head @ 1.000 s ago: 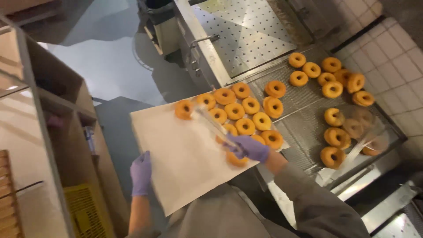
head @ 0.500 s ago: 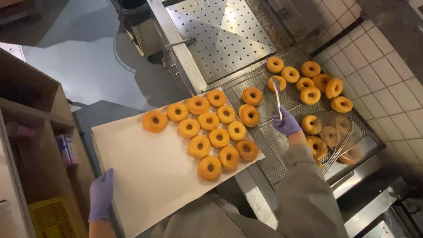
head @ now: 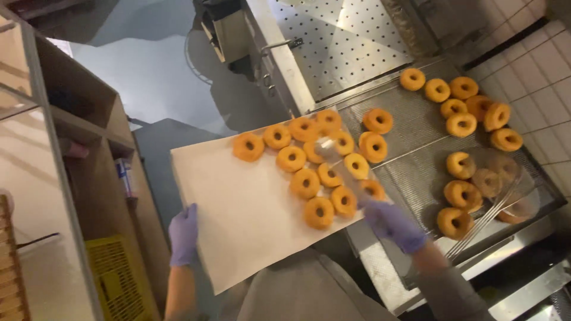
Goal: Transfer raw donuts from a tray into a fryer and then move cooked donuts to a cooling rack.
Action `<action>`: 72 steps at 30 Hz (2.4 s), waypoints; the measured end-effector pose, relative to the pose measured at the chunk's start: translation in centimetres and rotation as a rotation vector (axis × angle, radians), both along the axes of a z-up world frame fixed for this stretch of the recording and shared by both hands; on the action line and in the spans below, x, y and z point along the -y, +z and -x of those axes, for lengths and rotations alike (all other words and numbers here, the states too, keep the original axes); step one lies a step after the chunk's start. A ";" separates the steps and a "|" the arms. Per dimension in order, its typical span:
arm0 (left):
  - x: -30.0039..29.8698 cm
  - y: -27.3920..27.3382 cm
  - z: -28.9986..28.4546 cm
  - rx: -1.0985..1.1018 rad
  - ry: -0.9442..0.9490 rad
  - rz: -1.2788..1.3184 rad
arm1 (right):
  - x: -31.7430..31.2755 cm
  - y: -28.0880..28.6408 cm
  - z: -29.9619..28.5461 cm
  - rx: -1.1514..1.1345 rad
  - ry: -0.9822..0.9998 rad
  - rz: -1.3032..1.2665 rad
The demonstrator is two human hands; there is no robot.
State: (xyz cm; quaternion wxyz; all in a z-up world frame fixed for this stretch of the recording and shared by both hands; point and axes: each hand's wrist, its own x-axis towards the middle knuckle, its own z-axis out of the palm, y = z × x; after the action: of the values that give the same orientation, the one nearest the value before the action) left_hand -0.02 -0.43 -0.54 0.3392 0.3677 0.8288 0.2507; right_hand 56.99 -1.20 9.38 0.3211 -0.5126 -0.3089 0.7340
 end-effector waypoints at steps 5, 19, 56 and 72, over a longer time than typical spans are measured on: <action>-0.3 1.0 -0.7 -0.048 -0.056 0.007 | 4.3 1.6 16.1 -0.130 0.186 0.404; -0.3 1.1 -0.3 0.039 0.000 -0.024 | -1.7 -4.3 13.1 0.837 0.574 -0.923; -0.7 3.5 -1.8 0.175 0.075 -0.037 | 7.3 2.2 10.0 -0.025 0.173 0.440; -0.5 2.2 -1.2 0.071 0.089 0.043 | -5.9 -3.6 -12.6 0.222 -0.448 0.055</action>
State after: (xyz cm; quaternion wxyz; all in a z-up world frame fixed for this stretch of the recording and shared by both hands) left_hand 1.14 0.08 1.69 0.3648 0.3137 0.8371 0.2604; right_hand 69.57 4.68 5.83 0.4257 -0.6543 -0.2007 0.5920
